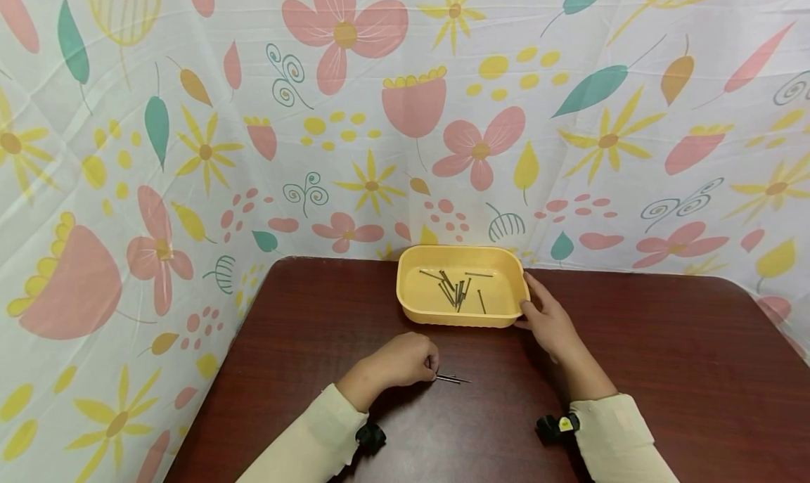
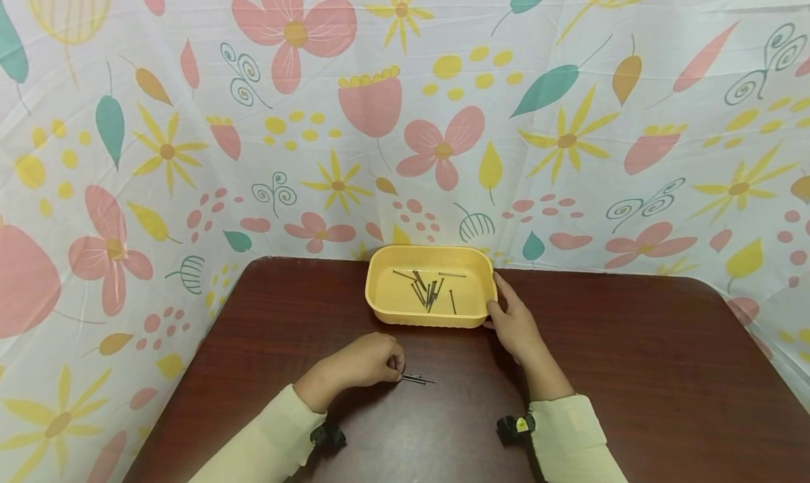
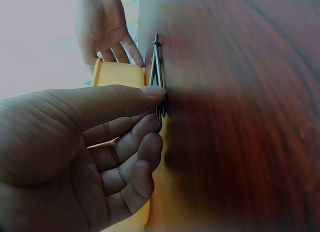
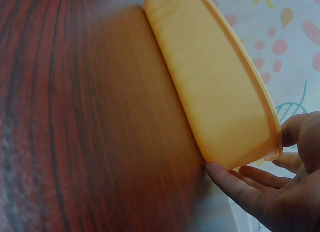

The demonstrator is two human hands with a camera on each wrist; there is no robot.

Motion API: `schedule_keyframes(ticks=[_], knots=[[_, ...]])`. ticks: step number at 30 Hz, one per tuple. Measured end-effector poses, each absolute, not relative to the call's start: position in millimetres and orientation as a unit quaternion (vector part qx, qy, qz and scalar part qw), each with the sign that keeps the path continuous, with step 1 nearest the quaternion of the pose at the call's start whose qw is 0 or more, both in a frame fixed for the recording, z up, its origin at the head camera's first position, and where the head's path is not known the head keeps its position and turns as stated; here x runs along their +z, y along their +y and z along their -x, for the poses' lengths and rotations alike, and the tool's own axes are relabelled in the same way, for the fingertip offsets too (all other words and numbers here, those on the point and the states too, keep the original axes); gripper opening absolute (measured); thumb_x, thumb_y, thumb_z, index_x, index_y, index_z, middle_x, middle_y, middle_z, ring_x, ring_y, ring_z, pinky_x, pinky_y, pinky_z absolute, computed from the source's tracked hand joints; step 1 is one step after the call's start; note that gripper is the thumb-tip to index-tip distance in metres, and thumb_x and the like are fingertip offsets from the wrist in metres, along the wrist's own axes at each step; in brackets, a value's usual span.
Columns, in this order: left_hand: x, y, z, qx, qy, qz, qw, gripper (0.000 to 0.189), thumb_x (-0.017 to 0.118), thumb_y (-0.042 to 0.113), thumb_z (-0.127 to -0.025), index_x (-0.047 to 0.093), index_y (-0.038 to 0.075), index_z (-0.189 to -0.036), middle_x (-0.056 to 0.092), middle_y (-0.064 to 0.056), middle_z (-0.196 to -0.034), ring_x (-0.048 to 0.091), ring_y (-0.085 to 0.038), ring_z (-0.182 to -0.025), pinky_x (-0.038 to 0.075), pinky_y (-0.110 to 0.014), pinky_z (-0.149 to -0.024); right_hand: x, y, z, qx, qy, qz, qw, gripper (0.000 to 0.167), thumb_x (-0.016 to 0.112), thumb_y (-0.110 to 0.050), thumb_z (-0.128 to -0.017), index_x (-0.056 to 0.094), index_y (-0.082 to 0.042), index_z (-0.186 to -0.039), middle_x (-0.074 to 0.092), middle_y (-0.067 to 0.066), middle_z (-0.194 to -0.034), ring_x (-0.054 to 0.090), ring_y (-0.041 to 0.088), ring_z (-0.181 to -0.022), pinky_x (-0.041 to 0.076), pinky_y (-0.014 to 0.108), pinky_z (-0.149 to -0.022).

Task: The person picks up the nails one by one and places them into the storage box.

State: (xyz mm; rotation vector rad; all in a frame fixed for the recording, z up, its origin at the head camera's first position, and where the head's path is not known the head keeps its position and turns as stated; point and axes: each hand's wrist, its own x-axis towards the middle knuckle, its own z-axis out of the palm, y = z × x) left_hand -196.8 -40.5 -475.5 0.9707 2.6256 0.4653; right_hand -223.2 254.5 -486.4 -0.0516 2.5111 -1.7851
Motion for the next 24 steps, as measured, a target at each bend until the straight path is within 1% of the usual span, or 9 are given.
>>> schedule_keyframes(ticks=[13, 24], knots=[[-470, -41, 196, 0.154, 0.911, -0.351, 0.151, 0.021, 0.073, 0.014, -0.088, 0.067, 0.022, -0.070, 0.060, 0.016, -0.071, 0.052, -0.002, -0.069, 0.044, -0.017, -0.071, -485, 254, 222, -0.577, 0.816, 0.012, 0.029, 0.061, 0.037, -0.012, -0.108, 0.013, -0.016, -0.164, 0.019, 0.024, -0.166, 0.052, 0.048, -0.129, 0.060, 0.045, -0.087], [-464, -43, 196, 0.167, 0.914, -0.337, 0.156, 0.018, 0.071, 0.015, -0.092, 0.070, 0.022, -0.075, 0.062, 0.014, -0.074, 0.053, -0.002, -0.070, 0.045, -0.017, -0.070, -485, 254, 223, -0.576, 0.817, 0.014, 0.027, 0.061, 0.037, -0.012, -0.108, 0.013, -0.015, -0.164, 0.021, 0.026, -0.165, 0.052, 0.048, -0.129, 0.059, 0.046, -0.088]])
